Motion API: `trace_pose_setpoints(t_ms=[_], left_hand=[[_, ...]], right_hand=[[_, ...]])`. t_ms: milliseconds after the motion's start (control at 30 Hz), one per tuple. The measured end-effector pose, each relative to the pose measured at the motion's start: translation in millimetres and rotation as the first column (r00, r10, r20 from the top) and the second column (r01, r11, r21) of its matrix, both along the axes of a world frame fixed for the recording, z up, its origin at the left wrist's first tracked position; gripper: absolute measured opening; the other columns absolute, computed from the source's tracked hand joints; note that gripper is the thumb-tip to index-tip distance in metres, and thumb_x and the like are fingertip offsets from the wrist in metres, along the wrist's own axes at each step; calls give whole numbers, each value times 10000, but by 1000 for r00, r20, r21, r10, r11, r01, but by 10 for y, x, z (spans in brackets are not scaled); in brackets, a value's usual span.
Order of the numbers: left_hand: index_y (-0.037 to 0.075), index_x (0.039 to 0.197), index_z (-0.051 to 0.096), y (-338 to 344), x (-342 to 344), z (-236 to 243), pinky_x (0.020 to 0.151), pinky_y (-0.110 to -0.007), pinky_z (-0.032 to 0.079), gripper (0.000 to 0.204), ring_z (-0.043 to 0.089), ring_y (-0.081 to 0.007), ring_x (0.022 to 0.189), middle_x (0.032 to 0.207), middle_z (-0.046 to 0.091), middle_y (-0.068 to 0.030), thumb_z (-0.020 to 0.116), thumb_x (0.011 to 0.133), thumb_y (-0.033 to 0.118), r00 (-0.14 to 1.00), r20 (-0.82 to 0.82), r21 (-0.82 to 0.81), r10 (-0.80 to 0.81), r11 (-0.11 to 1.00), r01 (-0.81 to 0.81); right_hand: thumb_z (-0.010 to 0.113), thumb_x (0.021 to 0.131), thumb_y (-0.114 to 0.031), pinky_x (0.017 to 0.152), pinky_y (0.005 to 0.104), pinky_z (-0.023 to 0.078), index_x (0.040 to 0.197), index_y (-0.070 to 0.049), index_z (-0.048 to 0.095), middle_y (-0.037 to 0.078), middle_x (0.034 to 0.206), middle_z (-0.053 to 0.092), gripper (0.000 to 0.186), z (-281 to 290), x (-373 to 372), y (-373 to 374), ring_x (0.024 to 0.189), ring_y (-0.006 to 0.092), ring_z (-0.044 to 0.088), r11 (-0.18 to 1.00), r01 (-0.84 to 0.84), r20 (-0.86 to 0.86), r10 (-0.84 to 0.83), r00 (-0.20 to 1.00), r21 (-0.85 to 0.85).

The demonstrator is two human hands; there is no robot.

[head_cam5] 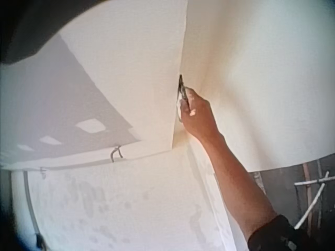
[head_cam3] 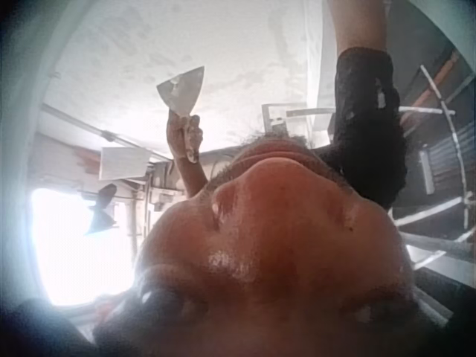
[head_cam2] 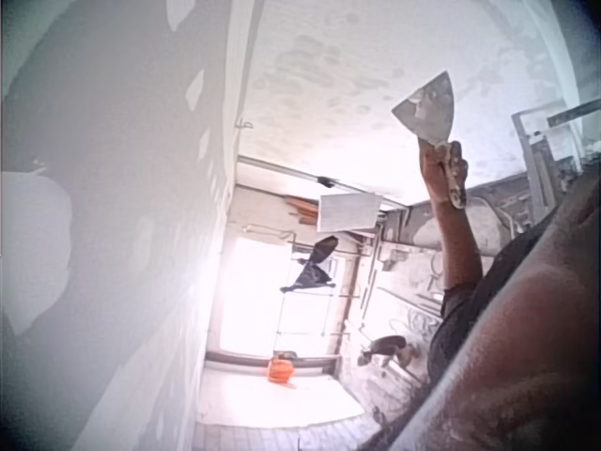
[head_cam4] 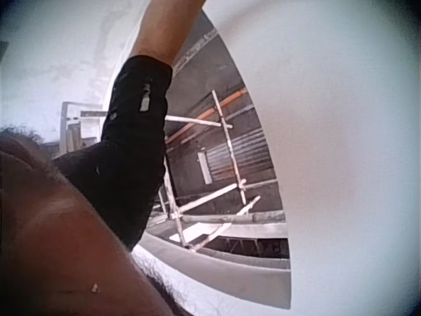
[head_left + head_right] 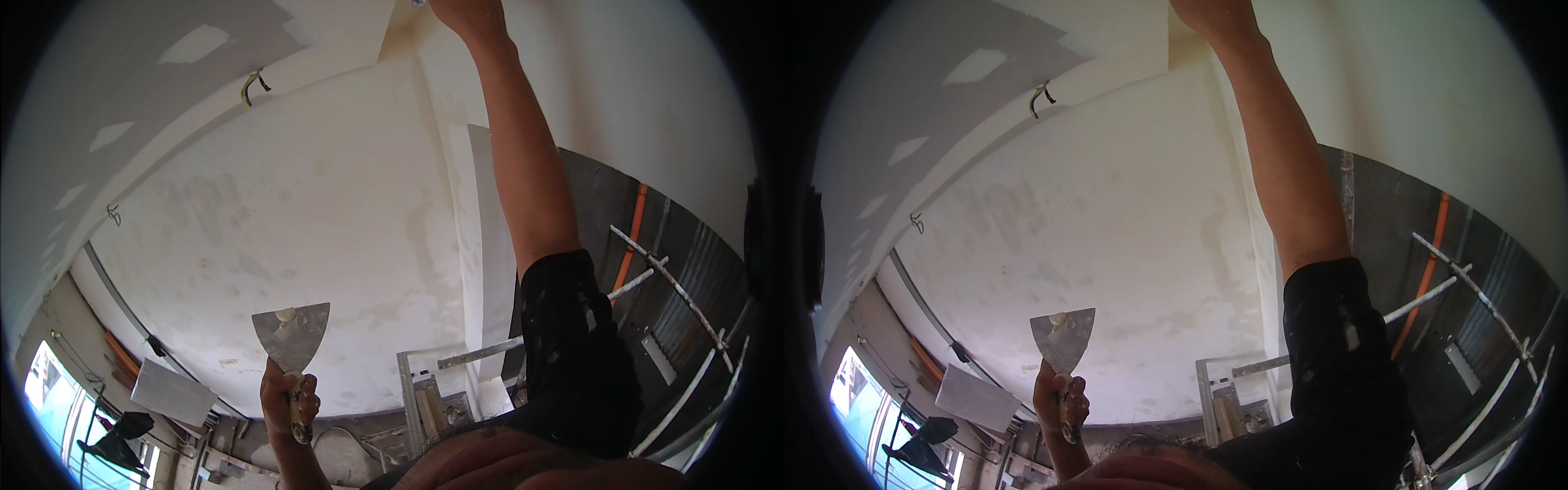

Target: The person applies plaster to a ceiling using a trowel and a hawk. They repeatedly scoop plaster from the hawk and spread it onto the ceiling surface, smoothing the material with the trowel. The person works on a scaffold in a room under construction.

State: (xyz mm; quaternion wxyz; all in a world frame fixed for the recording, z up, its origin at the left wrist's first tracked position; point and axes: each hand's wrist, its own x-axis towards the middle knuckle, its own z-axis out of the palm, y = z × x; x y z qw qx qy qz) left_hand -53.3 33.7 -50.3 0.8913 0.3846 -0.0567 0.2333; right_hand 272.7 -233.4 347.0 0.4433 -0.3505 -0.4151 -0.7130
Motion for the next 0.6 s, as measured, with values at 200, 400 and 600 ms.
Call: trace_pose_setpoints(t_ms=[200,400,600], left_hand=[[259,1587,159,21,33,-9,344,-270,436,734,476,-186,475,820,551,-203,453,931,109,1000,-20,5,-4,1000,4],[233,1580,179,-29,48,20,317,-268,416,724,454,-171,437,769,539,-188,454,922,106,998,-37,19,48,999,-48],[180,1561,217,-105,76,65,277,-254,396,701,429,-151,368,696,550,-181,451,904,108,991,-52,56,123,991,-120]], right_hand=[[539,961,-48,814,408,546,1300,19,559,259,1006,696,346,7,84,61,922,382,707,998,-53,-54,51,997,-34],[537,966,-51,793,390,546,1314,-3,560,253,1001,698,352,-5,142,103,894,346,714,986,-138,-169,121,978,-95],[546,967,-56,810,371,543,1329,-10,559,229,1018,712,365,41,229,177,920,347,716,1000,21,3,-21,1000,15]])
